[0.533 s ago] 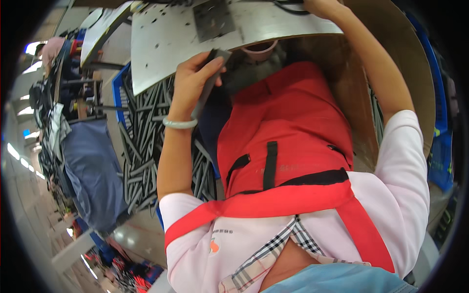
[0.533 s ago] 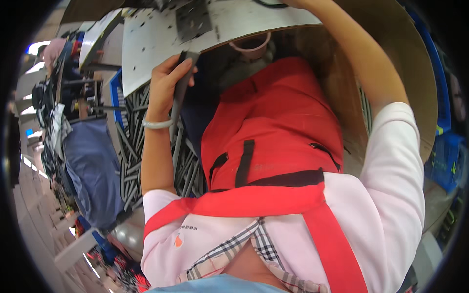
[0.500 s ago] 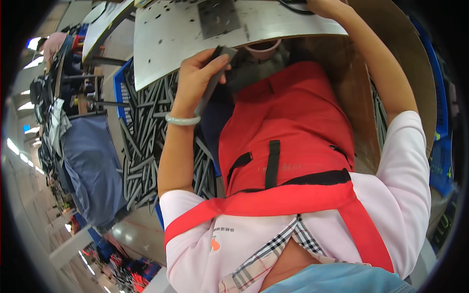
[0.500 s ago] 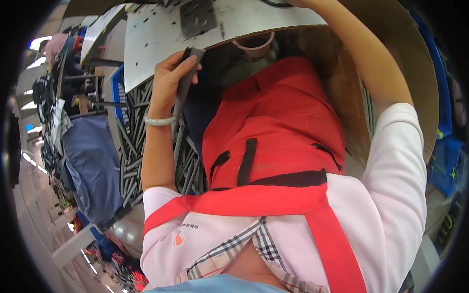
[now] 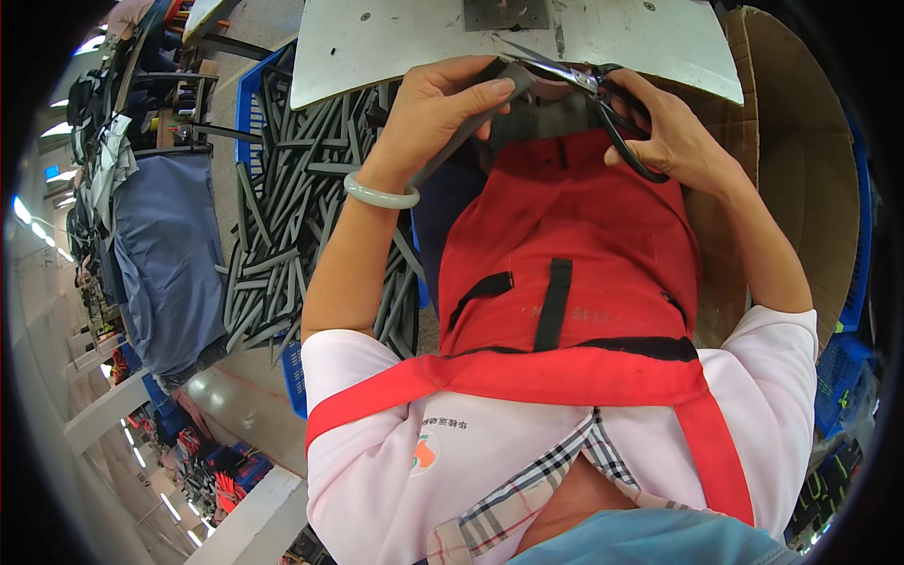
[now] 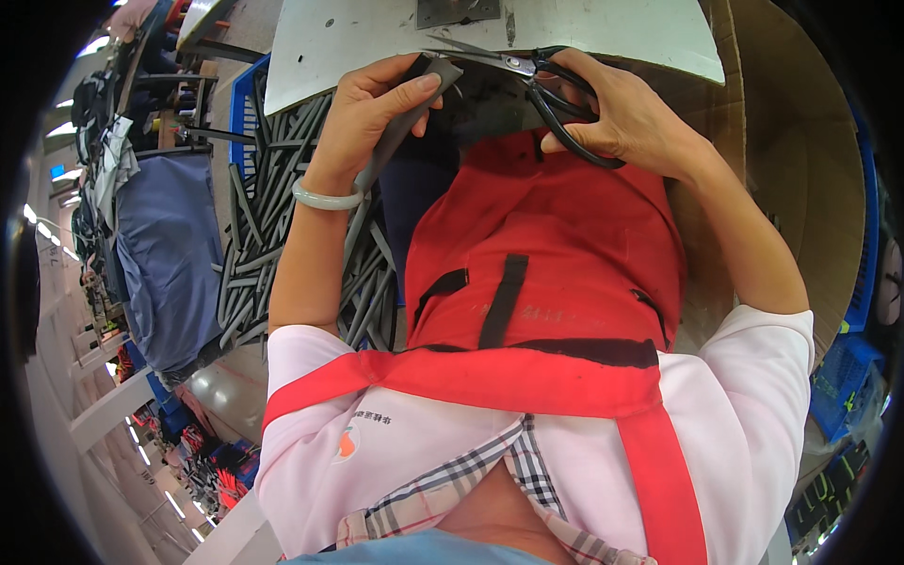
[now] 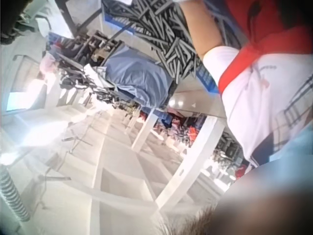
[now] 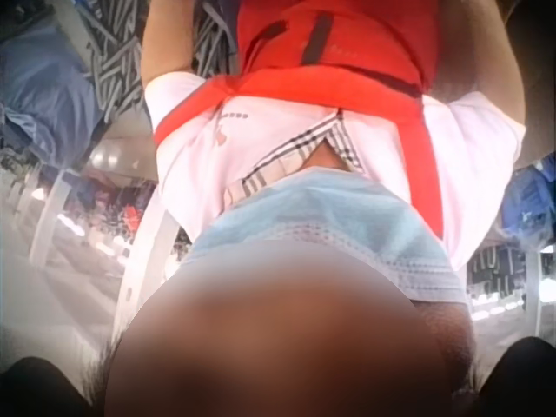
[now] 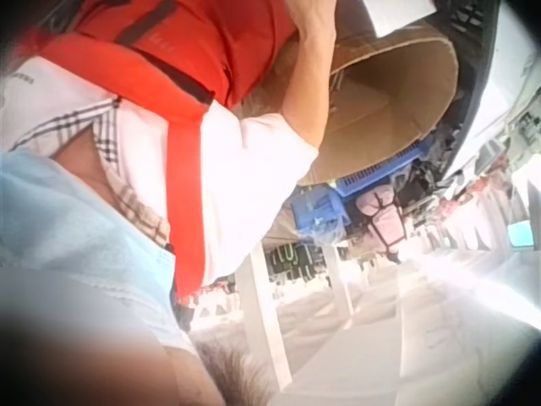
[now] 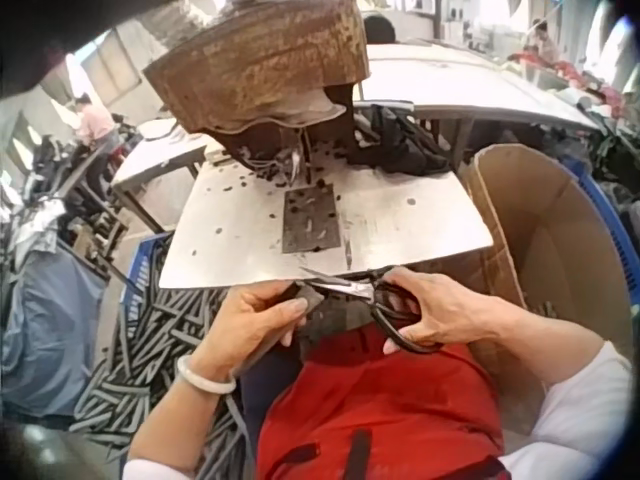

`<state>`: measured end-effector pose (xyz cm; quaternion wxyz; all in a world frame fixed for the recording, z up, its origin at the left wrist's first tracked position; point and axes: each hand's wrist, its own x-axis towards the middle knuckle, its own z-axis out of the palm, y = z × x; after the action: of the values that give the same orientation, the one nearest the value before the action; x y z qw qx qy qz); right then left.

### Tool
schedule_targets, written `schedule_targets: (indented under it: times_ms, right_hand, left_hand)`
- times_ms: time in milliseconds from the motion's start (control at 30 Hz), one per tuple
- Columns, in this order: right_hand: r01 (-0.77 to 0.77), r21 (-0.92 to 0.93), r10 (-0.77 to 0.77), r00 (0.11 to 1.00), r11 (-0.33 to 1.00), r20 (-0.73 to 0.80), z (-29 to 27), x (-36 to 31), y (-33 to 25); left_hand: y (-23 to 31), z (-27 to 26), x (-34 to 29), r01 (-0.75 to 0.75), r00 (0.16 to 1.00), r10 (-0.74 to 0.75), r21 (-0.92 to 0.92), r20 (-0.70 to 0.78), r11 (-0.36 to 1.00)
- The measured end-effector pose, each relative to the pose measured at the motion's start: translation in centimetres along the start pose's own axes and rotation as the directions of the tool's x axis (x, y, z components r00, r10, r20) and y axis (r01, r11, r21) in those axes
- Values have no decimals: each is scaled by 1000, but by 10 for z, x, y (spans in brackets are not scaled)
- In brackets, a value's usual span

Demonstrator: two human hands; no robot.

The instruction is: The worker is feeding rubber or foam padding strips into a manufacturing machine, possibly for sports or recreation goods.

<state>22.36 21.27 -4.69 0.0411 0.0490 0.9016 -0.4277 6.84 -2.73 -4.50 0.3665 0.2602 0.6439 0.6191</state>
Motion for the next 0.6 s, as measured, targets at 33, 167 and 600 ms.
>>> schedule_targets:
  times_ms: [33,167,600]
  right_hand:
    - [-2,4,2,1000,1000,0,0,-1,1]
    - [54,-11,-53,998,998,26,4,-3,4]
    - [52,1,-52,998,999,32,17,-7,11]
  left_hand:
    - [0,1,0,4,1000,-4,2,2,1000]
    - [-3,5,2,-10,999,10,13,30,1000]
    - [-8,7,-3,-2,999,1,39,33,999]
